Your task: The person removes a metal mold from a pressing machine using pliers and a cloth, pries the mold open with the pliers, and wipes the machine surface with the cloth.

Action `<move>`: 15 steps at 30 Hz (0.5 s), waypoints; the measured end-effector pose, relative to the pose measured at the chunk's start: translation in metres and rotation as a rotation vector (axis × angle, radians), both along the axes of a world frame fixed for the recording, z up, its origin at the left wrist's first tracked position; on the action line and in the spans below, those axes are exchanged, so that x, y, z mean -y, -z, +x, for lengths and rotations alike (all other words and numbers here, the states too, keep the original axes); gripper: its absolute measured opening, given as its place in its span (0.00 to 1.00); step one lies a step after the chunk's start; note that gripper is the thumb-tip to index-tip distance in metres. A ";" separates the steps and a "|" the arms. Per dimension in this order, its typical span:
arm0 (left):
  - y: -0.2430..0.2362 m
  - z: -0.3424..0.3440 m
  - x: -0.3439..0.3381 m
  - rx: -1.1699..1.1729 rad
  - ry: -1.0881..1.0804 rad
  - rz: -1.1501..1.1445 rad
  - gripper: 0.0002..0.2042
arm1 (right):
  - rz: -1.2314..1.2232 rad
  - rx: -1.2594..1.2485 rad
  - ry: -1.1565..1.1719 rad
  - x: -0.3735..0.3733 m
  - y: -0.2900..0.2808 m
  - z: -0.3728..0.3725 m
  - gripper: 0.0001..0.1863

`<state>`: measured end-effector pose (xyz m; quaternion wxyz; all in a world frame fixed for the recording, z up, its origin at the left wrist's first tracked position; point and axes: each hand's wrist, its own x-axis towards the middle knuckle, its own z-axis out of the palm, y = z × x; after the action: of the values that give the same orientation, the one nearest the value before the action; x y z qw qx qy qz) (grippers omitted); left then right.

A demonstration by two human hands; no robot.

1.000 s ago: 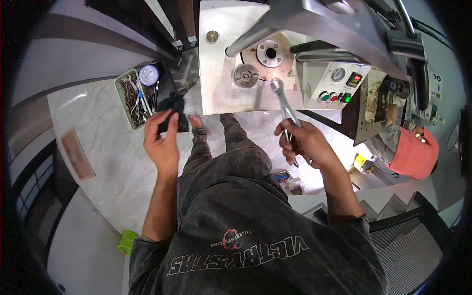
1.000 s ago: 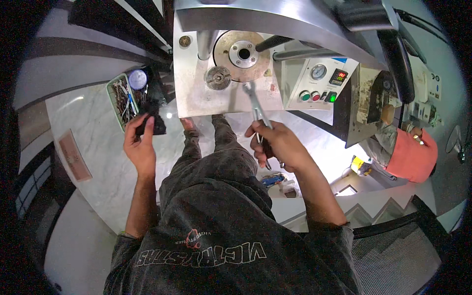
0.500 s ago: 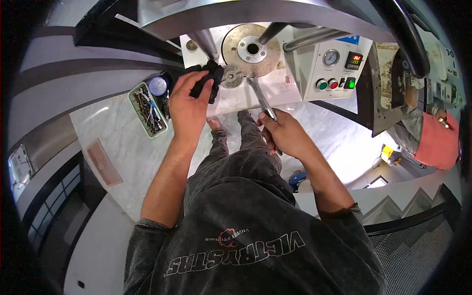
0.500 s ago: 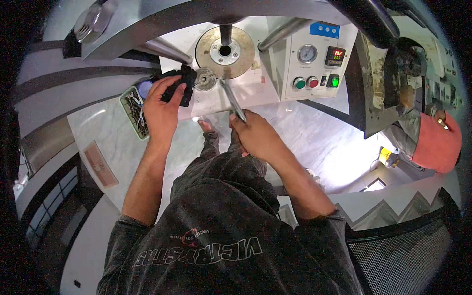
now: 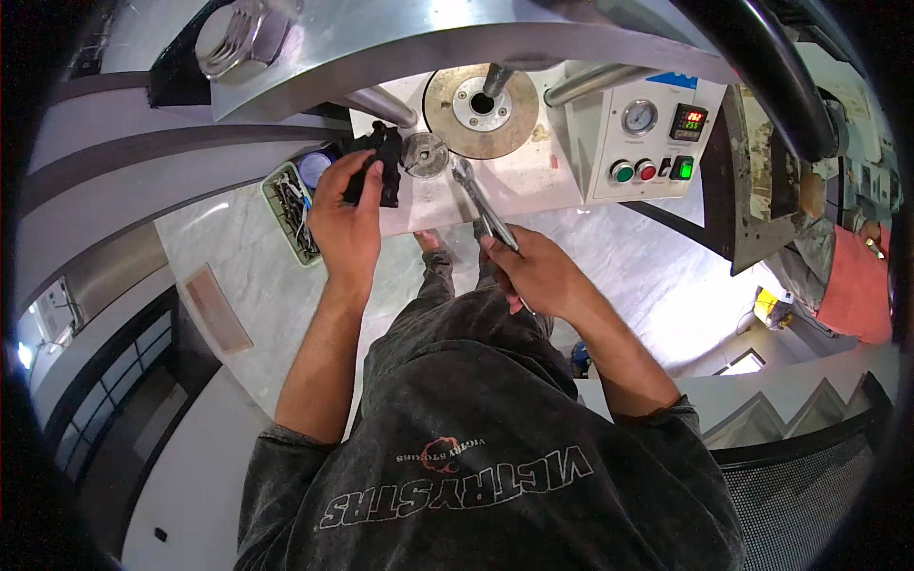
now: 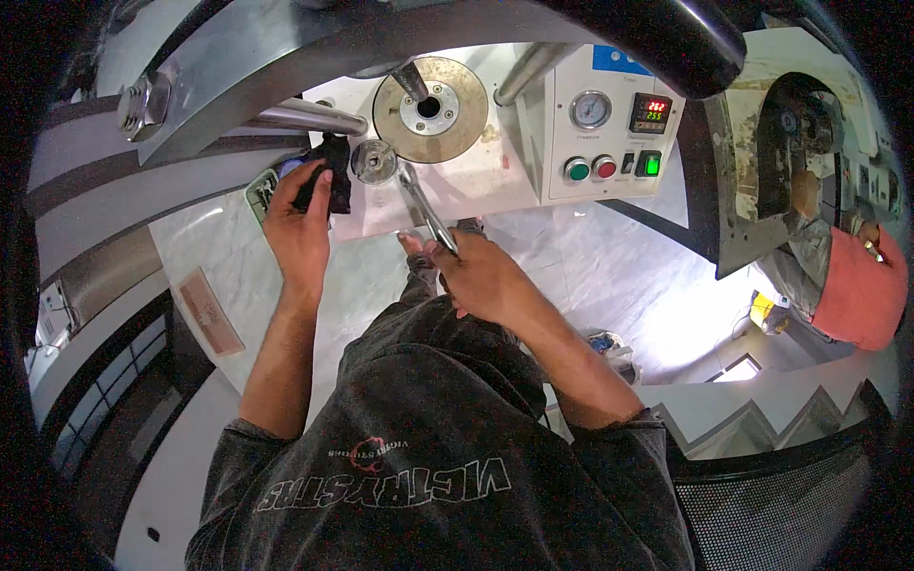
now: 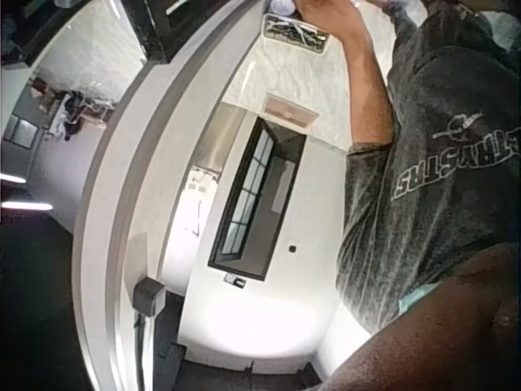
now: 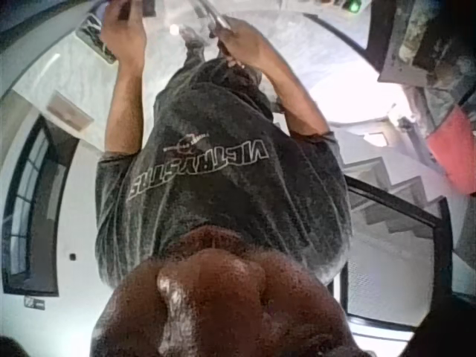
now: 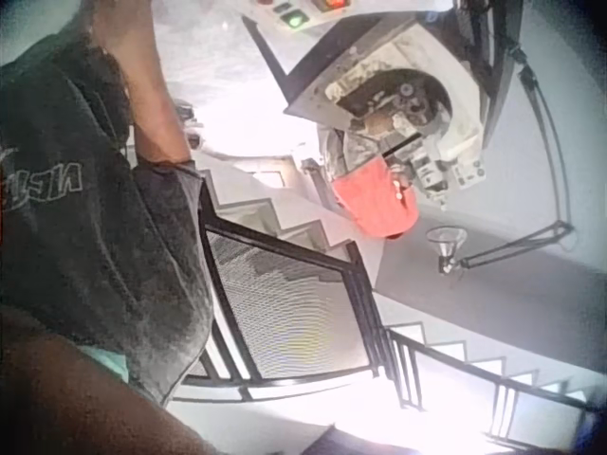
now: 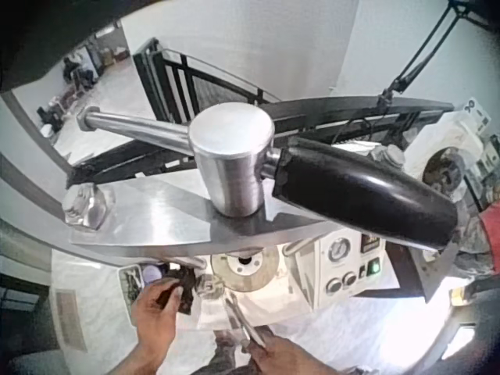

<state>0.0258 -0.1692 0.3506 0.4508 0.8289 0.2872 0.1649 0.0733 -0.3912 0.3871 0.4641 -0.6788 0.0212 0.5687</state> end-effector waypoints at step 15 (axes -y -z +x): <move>0.008 0.013 -0.004 -0.223 0.438 0.361 0.32 | 0.008 0.048 -0.012 -0.007 -0.008 0.013 0.16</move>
<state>0.0388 -0.1654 0.3428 0.2869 0.9508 0.1155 0.0201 0.0868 -0.3838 0.3955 0.4637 -0.6904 0.0035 0.5553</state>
